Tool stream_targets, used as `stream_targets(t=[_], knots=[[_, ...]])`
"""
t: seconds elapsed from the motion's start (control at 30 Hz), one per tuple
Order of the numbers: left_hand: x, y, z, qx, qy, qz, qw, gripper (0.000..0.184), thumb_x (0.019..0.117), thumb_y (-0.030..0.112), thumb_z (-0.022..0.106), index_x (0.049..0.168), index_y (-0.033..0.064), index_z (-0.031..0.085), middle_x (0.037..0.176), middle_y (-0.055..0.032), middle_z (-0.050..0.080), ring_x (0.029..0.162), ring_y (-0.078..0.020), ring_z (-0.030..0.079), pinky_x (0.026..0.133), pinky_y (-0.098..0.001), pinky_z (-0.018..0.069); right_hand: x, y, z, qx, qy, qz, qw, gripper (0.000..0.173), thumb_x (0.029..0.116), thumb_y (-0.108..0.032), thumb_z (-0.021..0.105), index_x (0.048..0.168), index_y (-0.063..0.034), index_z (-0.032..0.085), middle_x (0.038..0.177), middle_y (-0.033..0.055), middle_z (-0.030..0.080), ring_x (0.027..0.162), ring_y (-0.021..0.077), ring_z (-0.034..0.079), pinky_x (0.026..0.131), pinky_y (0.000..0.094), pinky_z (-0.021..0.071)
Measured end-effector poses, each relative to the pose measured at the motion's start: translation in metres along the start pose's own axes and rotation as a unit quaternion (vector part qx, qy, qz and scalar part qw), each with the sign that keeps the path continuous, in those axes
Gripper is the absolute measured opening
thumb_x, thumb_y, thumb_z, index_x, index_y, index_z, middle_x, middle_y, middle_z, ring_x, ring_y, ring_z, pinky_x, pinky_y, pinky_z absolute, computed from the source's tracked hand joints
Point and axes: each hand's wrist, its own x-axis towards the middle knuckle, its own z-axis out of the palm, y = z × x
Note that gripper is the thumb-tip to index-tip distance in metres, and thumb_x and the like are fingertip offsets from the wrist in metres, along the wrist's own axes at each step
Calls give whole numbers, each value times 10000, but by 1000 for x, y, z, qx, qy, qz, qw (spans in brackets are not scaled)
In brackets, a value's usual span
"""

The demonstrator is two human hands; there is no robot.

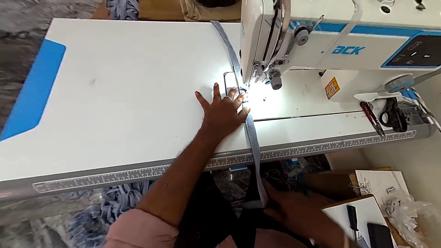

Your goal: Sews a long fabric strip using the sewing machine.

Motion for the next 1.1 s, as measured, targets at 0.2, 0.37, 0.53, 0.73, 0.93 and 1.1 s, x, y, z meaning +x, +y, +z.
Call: stream_targets(t=[0.2,0.37,0.53,0.73,0.93,1.1], knots=[[5,0,-4,-6,-1,-3,1000,618,1025,655,277,1530,373,494,1657,18,374,1568,-434,155,1053,-892,3,0,62,-154,-72,393,89,913,504,1053,-386,548,1434,-57,555,1184,226,686,1005,424,687,838,661,534],[11,0,-4,-13,6,-18,1000,588,1042,605,273,1536,368,487,1652,23,384,1568,-431,159,1055,-888,-12,48,110,-169,-187,351,189,898,637,1003,-152,598,1566,15,352,1573,291,379,1445,551,328,1068,876,106],[11,-2,0,-21,24,-23,999,615,1037,635,286,1541,343,483,1653,28,382,1569,-411,178,1073,-874,-12,8,89,-181,-90,431,137,887,507,1059,-300,523,1489,-31,487,1355,323,566,1238,531,552,993,740,409],[-30,3,10,-44,61,93,993,662,998,678,369,1454,256,596,1574,12,502,1541,-399,279,1110,-857,55,48,49,-52,230,3,-88,969,403,1004,-351,645,1350,-145,658,1230,14,713,1059,122,700,918,375,597],[-74,3,17,-36,51,143,988,623,1018,673,310,1460,337,592,1588,36,483,1540,-435,259,1098,-860,60,108,4,38,466,33,-195,862,252,1050,-221,578,1177,-43,704,1040,50,722,883,91,673,800,286,574],[-72,2,18,-32,49,132,989,620,1025,666,294,1476,345,575,1591,67,476,1549,-403,258,1110,-849,65,94,8,44,421,-1,-225,879,297,1091,-207,473,1076,-16,700,1019,37,730,907,78,668,840,277,552]])
